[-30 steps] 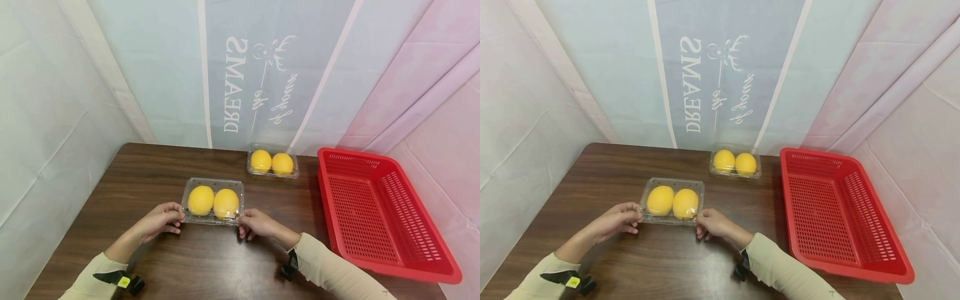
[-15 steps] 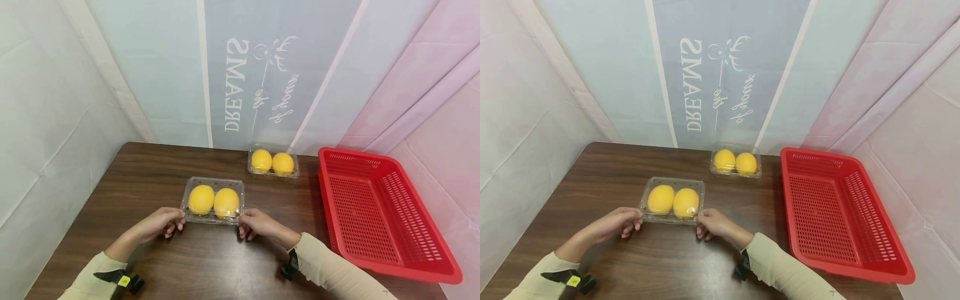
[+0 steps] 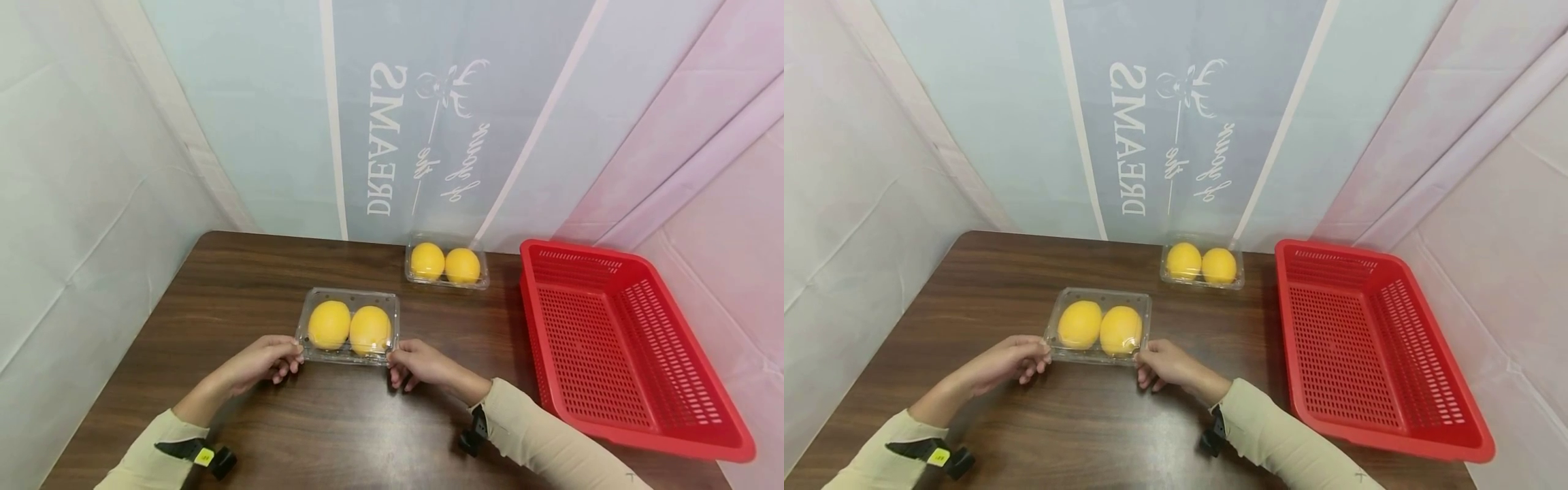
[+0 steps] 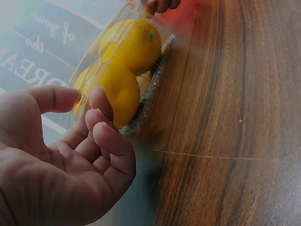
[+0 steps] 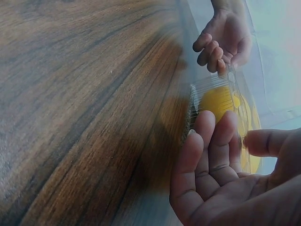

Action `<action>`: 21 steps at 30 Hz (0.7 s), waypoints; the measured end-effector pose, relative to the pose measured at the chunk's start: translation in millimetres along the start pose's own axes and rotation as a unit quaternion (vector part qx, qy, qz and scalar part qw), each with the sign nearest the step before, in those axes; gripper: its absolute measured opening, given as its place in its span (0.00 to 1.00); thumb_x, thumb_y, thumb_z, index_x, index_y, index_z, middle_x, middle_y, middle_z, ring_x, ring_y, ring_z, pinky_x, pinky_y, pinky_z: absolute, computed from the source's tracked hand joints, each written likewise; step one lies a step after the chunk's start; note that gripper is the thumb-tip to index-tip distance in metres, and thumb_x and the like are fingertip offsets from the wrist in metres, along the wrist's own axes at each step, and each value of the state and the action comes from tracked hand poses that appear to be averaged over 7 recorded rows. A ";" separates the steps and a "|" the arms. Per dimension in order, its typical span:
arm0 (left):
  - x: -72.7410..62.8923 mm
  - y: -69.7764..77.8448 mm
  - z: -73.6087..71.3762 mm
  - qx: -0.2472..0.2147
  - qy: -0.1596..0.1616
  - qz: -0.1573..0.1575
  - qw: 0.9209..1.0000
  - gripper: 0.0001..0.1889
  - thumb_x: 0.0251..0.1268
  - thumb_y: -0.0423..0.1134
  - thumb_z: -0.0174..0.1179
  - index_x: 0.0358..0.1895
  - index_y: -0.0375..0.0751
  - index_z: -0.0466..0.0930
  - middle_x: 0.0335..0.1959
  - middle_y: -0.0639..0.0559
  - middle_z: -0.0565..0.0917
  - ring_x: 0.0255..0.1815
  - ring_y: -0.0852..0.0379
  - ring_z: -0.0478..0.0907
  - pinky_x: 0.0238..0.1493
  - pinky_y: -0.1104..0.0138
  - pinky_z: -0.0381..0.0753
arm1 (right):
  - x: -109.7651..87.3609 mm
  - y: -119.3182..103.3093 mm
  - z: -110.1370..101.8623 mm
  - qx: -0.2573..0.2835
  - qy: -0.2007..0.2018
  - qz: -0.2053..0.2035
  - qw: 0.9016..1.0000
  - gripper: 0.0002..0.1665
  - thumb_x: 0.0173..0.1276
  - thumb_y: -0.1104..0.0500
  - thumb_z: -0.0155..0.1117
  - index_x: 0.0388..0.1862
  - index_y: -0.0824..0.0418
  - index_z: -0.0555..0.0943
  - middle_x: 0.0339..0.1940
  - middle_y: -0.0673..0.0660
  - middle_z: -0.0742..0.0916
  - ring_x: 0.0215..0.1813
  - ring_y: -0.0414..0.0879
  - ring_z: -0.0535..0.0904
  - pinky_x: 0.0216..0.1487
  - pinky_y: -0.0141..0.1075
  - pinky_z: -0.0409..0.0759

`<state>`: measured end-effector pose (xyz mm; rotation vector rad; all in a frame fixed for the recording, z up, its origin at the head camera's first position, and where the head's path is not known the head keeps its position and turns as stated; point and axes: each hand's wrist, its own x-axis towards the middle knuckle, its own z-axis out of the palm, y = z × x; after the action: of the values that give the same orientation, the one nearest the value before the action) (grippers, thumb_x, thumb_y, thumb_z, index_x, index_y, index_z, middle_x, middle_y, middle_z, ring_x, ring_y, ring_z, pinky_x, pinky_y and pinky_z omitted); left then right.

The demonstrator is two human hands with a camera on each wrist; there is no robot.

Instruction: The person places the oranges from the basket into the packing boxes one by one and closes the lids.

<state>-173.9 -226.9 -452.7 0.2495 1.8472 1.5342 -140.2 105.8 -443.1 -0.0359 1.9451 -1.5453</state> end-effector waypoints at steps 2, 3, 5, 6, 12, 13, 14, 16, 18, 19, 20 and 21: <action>0.6 0.5 0.2 -0.002 0.000 0.001 1.000 0.13 0.77 0.38 0.50 0.37 0.31 0.77 0.28 0.52 0.78 0.25 0.63 0.71 0.25 0.73 0.74 | 0.4 0.1 -0.3 0.000 0.001 0.000 1.000 0.10 0.73 0.62 0.52 0.32 0.66 0.76 0.20 0.50 0.82 0.25 0.39 0.79 0.24 0.29 0.76; 0.9 0.7 0.3 -0.003 0.000 0.001 1.000 0.12 0.77 0.37 0.51 0.37 0.31 0.77 0.28 0.52 0.78 0.24 0.63 0.71 0.25 0.73 0.74 | 0.6 0.4 -0.4 0.000 0.001 0.000 1.000 0.10 0.72 0.62 0.52 0.32 0.66 0.76 0.20 0.50 0.82 0.25 0.39 0.79 0.24 0.29 0.76; 1.3 0.7 0.4 -0.006 -0.002 0.002 1.000 0.12 0.76 0.37 0.51 0.37 0.31 0.77 0.28 0.52 0.78 0.24 0.63 0.71 0.25 0.73 0.74 | 1.0 1.1 -0.4 0.000 0.000 0.000 1.000 0.10 0.72 0.62 0.52 0.32 0.65 0.76 0.20 0.50 0.82 0.24 0.39 0.79 0.24 0.29 0.76; 1.4 0.6 0.3 -0.006 -0.003 0.003 1.000 0.12 0.76 0.37 0.51 0.37 0.31 0.77 0.28 0.52 0.78 0.24 0.63 0.71 0.25 0.73 0.74 | 1.2 1.4 -0.4 0.001 -0.001 0.000 1.000 0.10 0.72 0.62 0.52 0.32 0.65 0.76 0.20 0.50 0.82 0.24 0.39 0.79 0.24 0.29 0.76; 1.2 -1.2 0.4 -0.006 -0.005 0.007 1.000 0.11 0.77 0.37 0.51 0.37 0.32 0.77 0.28 0.52 0.77 0.24 0.62 0.71 0.26 0.73 0.74 | 2.0 3.3 -0.2 0.002 -0.002 -0.002 1.000 0.10 0.72 0.62 0.52 0.32 0.66 0.76 0.20 0.50 0.82 0.24 0.39 0.79 0.23 0.29 0.76; 1.3 -1.6 0.4 -0.005 -0.005 0.008 1.000 0.11 0.78 0.37 0.51 0.37 0.32 0.77 0.28 0.52 0.77 0.24 0.62 0.71 0.26 0.73 0.74 | 2.1 3.6 -0.1 0.001 -0.001 -0.002 1.000 0.10 0.72 0.62 0.52 0.32 0.66 0.76 0.20 0.50 0.82 0.24 0.39 0.79 0.23 0.29 0.76; 1.4 -2.0 0.3 -0.004 -0.006 0.008 1.000 0.11 0.78 0.37 0.50 0.37 0.32 0.77 0.28 0.52 0.77 0.24 0.62 0.71 0.26 0.73 0.74 | 2.2 3.7 -0.1 0.002 -0.001 -0.002 1.000 0.10 0.72 0.62 0.52 0.32 0.66 0.76 0.20 0.50 0.82 0.24 0.39 0.79 0.23 0.29 0.77; 1.4 -2.6 0.4 -0.002 -0.005 0.008 1.000 0.11 0.78 0.37 0.50 0.37 0.33 0.77 0.28 0.52 0.77 0.25 0.62 0.71 0.26 0.73 0.74 | 2.1 3.8 0.1 0.001 -0.001 -0.002 1.000 0.10 0.72 0.62 0.52 0.32 0.66 0.76 0.20 0.50 0.82 0.24 0.39 0.79 0.23 0.29 0.77; 1.4 -2.7 0.5 0.000 -0.004 0.007 1.000 0.11 0.78 0.37 0.50 0.37 0.33 0.77 0.28 0.52 0.77 0.25 0.62 0.71 0.26 0.73 0.75 | 1.9 3.7 0.3 0.001 0.000 -0.003 1.000 0.10 0.72 0.62 0.52 0.32 0.66 0.76 0.20 0.50 0.82 0.24 0.39 0.79 0.23 0.29 0.77; 1.4 -2.5 0.7 0.000 -0.003 0.006 1.000 0.11 0.78 0.37 0.50 0.37 0.33 0.77 0.28 0.52 0.77 0.25 0.62 0.71 0.26 0.73 0.75 | 1.7 3.6 0.3 0.001 0.001 -0.003 1.000 0.10 0.72 0.62 0.52 0.32 0.66 0.76 0.20 0.50 0.82 0.24 0.39 0.79 0.23 0.29 0.77; 1.4 -2.3 0.9 0.001 -0.003 0.005 1.000 0.11 0.78 0.37 0.50 0.38 0.33 0.77 0.28 0.52 0.77 0.25 0.62 0.71 0.26 0.73 0.75 | 1.6 3.5 0.3 0.002 0.001 -0.003 1.000 0.10 0.72 0.62 0.52 0.32 0.66 0.76 0.20 0.50 0.82 0.23 0.39 0.79 0.23 0.29 0.77; 1.4 -2.1 1.1 0.003 -0.002 0.004 1.000 0.12 0.78 0.37 0.50 0.38 0.32 0.77 0.29 0.52 0.77 0.25 0.62 0.72 0.26 0.72 0.75 | 1.5 3.4 0.3 0.002 0.001 -0.003 1.000 0.10 0.72 0.62 0.52 0.32 0.66 0.76 0.20 0.50 0.82 0.23 0.39 0.79 0.23 0.29 0.76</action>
<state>-173.6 -225.8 -455.3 0.2630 1.8488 1.5333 -140.0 106.0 -446.9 -0.0394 1.9445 -1.5545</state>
